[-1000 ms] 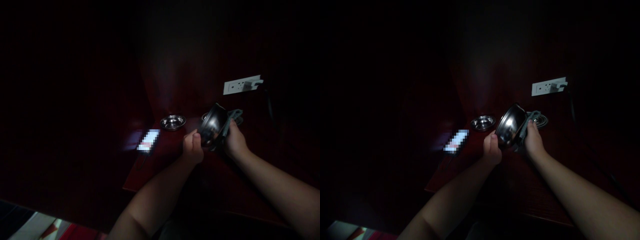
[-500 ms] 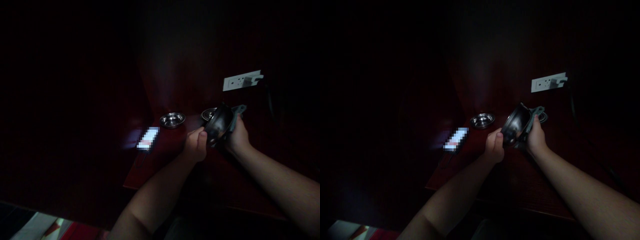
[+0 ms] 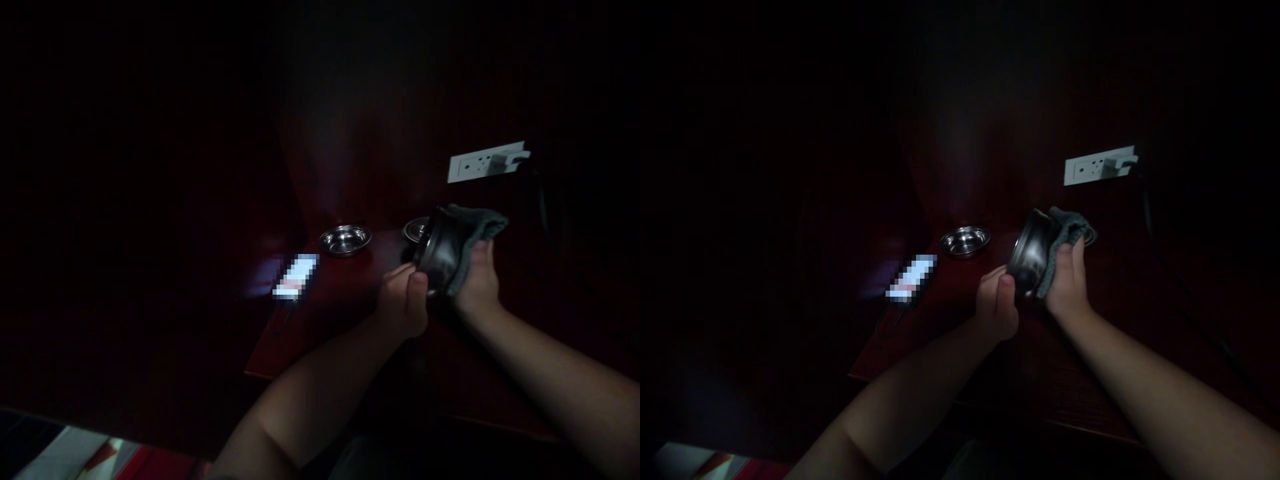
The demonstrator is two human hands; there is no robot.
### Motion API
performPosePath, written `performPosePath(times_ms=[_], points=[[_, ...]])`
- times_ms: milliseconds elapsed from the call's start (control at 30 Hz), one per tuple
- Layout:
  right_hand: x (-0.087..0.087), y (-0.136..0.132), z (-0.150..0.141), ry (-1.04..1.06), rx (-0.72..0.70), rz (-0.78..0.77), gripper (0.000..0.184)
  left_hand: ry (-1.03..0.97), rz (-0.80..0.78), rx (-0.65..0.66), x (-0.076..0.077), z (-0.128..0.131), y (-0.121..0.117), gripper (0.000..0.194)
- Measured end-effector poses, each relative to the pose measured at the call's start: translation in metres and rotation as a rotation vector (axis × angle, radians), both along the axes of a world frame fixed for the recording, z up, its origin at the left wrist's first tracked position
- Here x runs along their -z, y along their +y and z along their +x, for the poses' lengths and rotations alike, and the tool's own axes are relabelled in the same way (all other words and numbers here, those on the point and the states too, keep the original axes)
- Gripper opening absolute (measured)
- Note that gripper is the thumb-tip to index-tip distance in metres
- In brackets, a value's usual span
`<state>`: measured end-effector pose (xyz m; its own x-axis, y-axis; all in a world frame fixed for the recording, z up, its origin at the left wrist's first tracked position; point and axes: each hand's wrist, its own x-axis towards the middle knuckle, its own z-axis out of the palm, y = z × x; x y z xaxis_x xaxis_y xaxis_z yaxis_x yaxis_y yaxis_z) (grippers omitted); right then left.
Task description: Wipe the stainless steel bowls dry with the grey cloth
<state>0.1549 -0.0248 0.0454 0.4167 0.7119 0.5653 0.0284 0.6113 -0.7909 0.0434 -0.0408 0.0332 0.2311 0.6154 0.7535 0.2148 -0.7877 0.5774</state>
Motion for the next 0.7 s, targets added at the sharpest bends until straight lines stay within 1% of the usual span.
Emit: performPosePath(times_ms=[67,133,233,367,533,600,700], points=[[0.0033,-0.0016,-0.0002,-0.230,-0.006,0.197,0.058,-0.063,-0.011,-0.044,0.0007,0.0021,-0.0026,0.051],[0.0053,-0.0026,-0.0004,-0.391,0.004,0.296,0.064,-0.133,-0.020,-0.091,0.0008,0.0040,-0.0045,0.050],[0.0054,-0.0046,-0.0006,-0.535,0.035,0.303,0.067,-0.202,-0.050,-0.122,-0.0006,0.0052,-0.0058,0.048],[0.0029,-0.0057,-0.0007,-0.625,0.063,0.320,0.068,-0.231,-0.111,-0.083,-0.0032,0.0036,-0.0050,0.047],[0.0019,-0.0025,0.0009,-0.719,0.080,0.360,0.079,-0.277,-0.140,-0.072,-0.0014,0.0035,-0.0036,0.048],[0.0026,-0.0007,0.0023,-0.728,0.067,0.359,0.083,-0.359,-0.141,-0.142,-0.0009,0.0059,-0.0036,0.050],[0.0045,0.0012,0.0041,-0.681,0.019,0.348,0.085,-0.495,-0.143,-0.261,-0.0031,0.0099,-0.0036,0.055]])
